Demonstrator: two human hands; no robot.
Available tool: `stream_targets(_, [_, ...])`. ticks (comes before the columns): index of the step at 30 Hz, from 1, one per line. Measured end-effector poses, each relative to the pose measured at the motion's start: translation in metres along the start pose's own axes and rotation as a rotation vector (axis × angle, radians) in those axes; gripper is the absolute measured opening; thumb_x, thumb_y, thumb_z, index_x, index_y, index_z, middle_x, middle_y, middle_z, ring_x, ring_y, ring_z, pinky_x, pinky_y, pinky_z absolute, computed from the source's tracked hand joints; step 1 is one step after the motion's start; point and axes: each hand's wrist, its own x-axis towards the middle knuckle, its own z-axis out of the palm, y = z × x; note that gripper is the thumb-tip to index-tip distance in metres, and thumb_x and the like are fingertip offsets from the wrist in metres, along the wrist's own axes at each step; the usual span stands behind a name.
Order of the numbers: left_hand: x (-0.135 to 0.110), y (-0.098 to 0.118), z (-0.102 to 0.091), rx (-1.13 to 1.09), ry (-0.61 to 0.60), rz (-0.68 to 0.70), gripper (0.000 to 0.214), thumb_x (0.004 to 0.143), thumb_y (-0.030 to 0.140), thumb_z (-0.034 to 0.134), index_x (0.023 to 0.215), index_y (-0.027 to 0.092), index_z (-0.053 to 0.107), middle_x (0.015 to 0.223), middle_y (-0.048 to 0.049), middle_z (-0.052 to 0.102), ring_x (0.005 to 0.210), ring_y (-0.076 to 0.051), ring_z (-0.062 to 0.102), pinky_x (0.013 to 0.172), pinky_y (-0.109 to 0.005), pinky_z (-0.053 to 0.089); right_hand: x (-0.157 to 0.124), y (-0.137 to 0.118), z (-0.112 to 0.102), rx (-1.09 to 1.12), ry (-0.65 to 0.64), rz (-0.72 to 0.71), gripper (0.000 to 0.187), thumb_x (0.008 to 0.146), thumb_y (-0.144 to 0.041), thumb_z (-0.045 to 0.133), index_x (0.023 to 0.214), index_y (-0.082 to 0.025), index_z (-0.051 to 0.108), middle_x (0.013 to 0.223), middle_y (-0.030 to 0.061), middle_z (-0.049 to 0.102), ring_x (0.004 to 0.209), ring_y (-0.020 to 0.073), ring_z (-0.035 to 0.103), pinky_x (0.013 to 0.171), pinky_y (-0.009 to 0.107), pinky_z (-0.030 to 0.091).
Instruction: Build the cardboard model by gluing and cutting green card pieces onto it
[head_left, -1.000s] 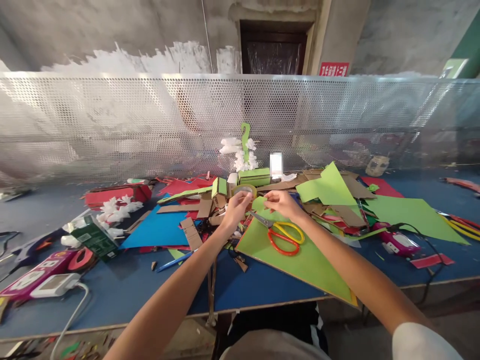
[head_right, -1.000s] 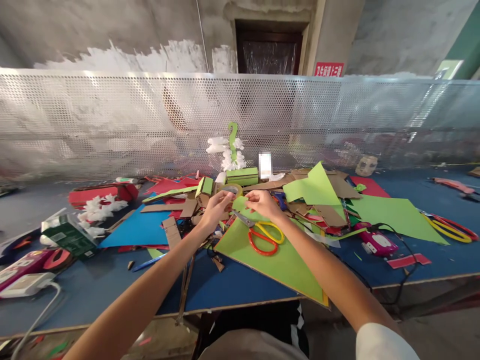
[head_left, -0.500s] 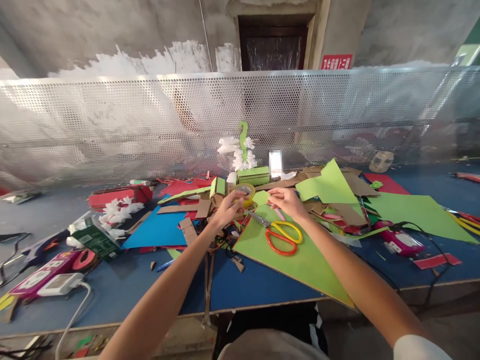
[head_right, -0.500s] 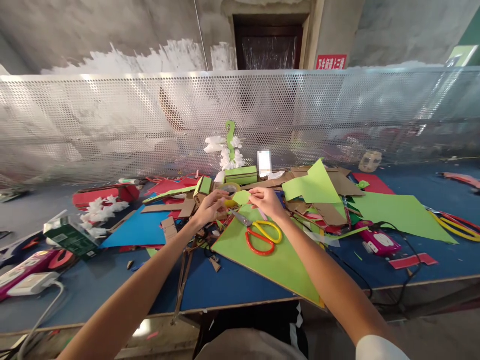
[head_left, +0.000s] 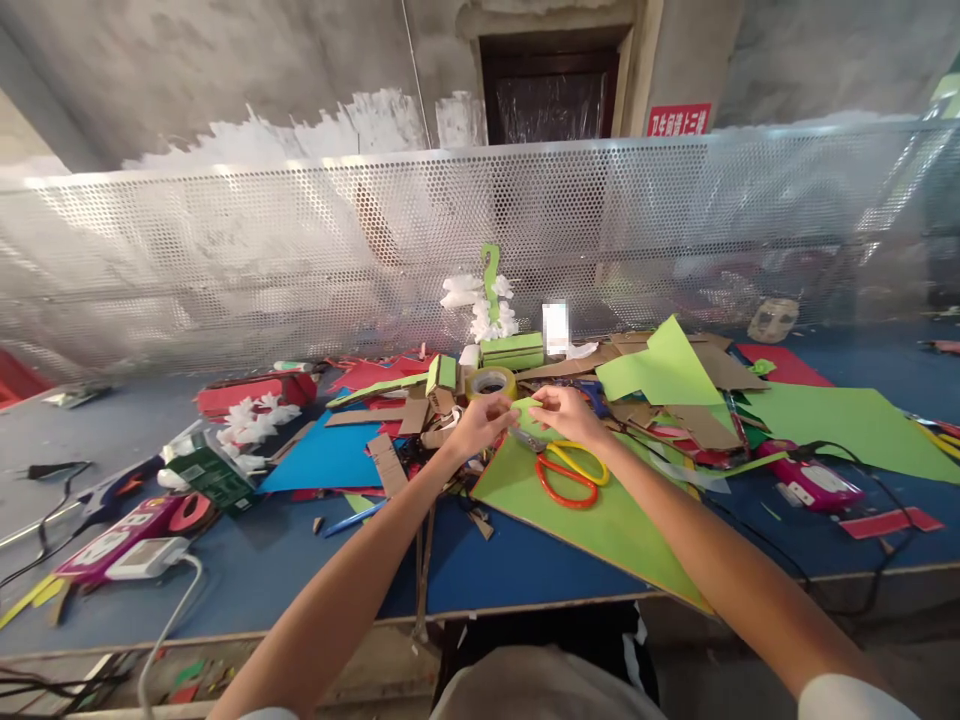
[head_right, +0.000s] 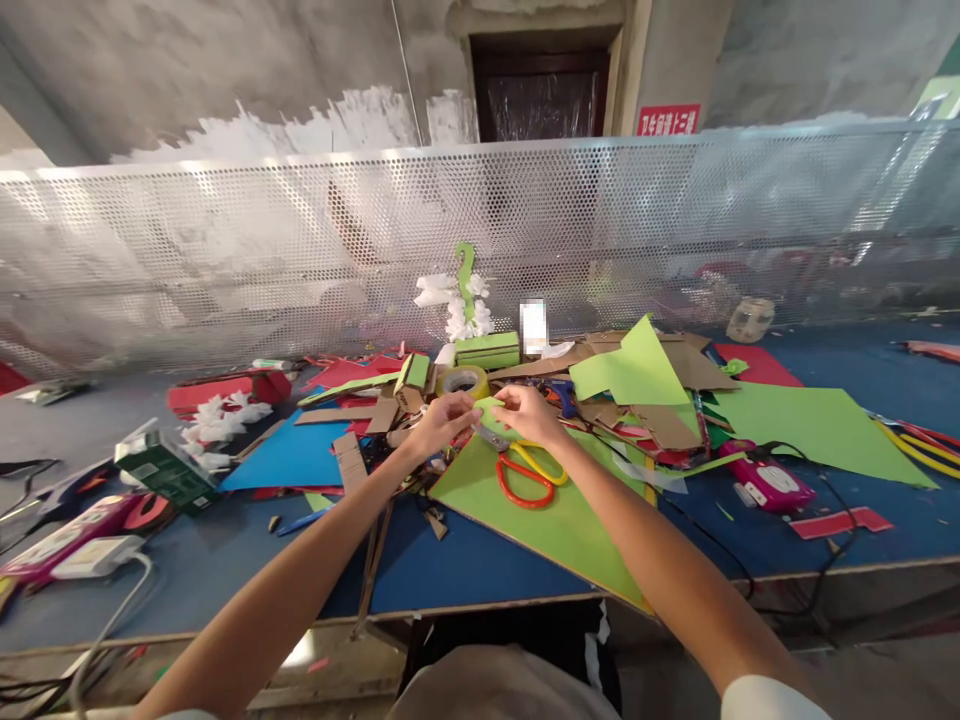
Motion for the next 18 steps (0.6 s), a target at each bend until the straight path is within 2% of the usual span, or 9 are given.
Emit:
stream_targets(2, [0.001,0.003,-0.004,0.059,-0.051,-0.002,0.048,0.087,0.066,0.070,0.091,0.019,0.059,0.057,0.0036,0.060,0.042,-0.010,0.047,0.045,-0.022,0.035,0.001,0.004,-0.001,-0.039,0.016,-0.031,0.025,0.077,-0.038,0.082,0.087,-0.019,0.069,0.069,-0.0003,0.069,0.064,0.0176,0.069,0.059,0.028,0.060])
stream_targets(3, [0.002,0.004,-0.011,0.103,-0.036,0.011,0.046,0.091,0.065,0.066,0.093,0.019,0.060,0.055,0.0036,0.059,0.042,-0.011,0.047,0.045,-0.023,0.036,0.002,0.005,-0.002,-0.053,0.030,-0.039,0.027,0.077,-0.041,0.081,0.087,-0.019,0.068,0.067,-0.0016,0.067,0.061,0.0169,0.067,0.059,0.028,0.060])
stream_targets(5, [0.003,0.006,-0.036,0.245,0.147,0.096,0.039,0.094,0.057,0.062,0.095,0.019,0.064,0.061,0.0022,0.060,0.048,-0.012,0.051,0.051,-0.024,0.040,0.001,0.007,-0.007,-0.068,0.045,-0.046,0.029,0.079,-0.044,0.079,0.090,-0.020,0.068,0.062,-0.0036,0.063,0.054,0.0156,0.063,0.063,0.030,0.060])
stream_targets(8, [-0.001,0.003,-0.090,0.502,0.512,0.191,0.023,0.093,0.034,0.057,0.106,0.018,0.067,0.084,-0.0046,0.070,0.068,-0.018,0.063,0.068,-0.029,0.050,0.001,0.006,-0.014,-0.066,0.015,-0.064,0.027,0.081,-0.044,0.078,0.090,-0.020,0.068,0.062,-0.0034,0.065,0.051,0.0145,0.062,0.065,0.031,0.060])
stream_targets(10, [-0.007,-0.005,-0.124,0.707,0.637,0.164,0.035,0.086,0.019,0.055,0.118,0.017,0.066,0.108,-0.0116,0.073,0.088,-0.023,0.069,0.082,-0.035,0.053,0.002,0.004,-0.018,-0.063,0.008,-0.068,0.026,0.078,-0.039,0.081,0.090,-0.021,0.068,0.069,-0.0009,0.070,0.056,0.0157,0.066,0.063,0.029,0.058])
stream_targets(12, [-0.013,-0.016,-0.146,0.914,0.627,0.075,0.049,0.079,0.012,0.054,0.128,0.016,0.064,0.127,-0.0168,0.071,0.110,-0.031,0.068,0.096,-0.042,0.052,0.003,0.003,-0.020,-0.070,0.021,-0.058,0.027,0.074,-0.034,0.085,0.090,-0.020,0.068,0.074,0.0017,0.075,0.062,0.0173,0.070,0.061,0.028,0.057])
stream_targets(13, [-0.015,-0.022,-0.152,1.009,0.581,0.026,0.055,0.078,0.011,0.055,0.131,0.016,0.064,0.131,-0.0183,0.070,0.119,-0.034,0.065,0.101,-0.045,0.050,0.003,0.002,-0.020,-0.074,0.027,-0.050,0.028,0.073,-0.032,0.087,0.090,-0.020,0.068,0.076,0.0026,0.076,0.064,0.0178,0.071,0.061,0.027,0.057])
stream_targets(15, [-0.016,-0.033,-0.155,1.128,0.511,-0.036,0.058,0.080,0.011,0.055,0.137,0.016,0.062,0.140,-0.0199,0.067,0.130,-0.037,0.059,0.109,-0.049,0.045,0.003,0.001,-0.020,-0.075,0.030,-0.039,0.027,0.073,-0.030,0.088,0.088,-0.020,0.068,0.077,0.0037,0.077,0.065,0.0183,0.072,0.061,0.027,0.058])
stream_targets(18, [-0.013,-0.042,-0.150,1.215,0.458,-0.081,0.051,0.090,0.017,0.051,0.139,0.015,0.062,0.137,-0.0203,0.067,0.132,-0.036,0.058,0.112,-0.049,0.041,0.001,-0.002,-0.020,-0.059,0.041,-0.040,0.022,0.074,-0.027,0.086,0.087,-0.020,0.070,0.080,0.0042,0.078,0.067,0.0189,0.074,0.064,0.028,0.060])
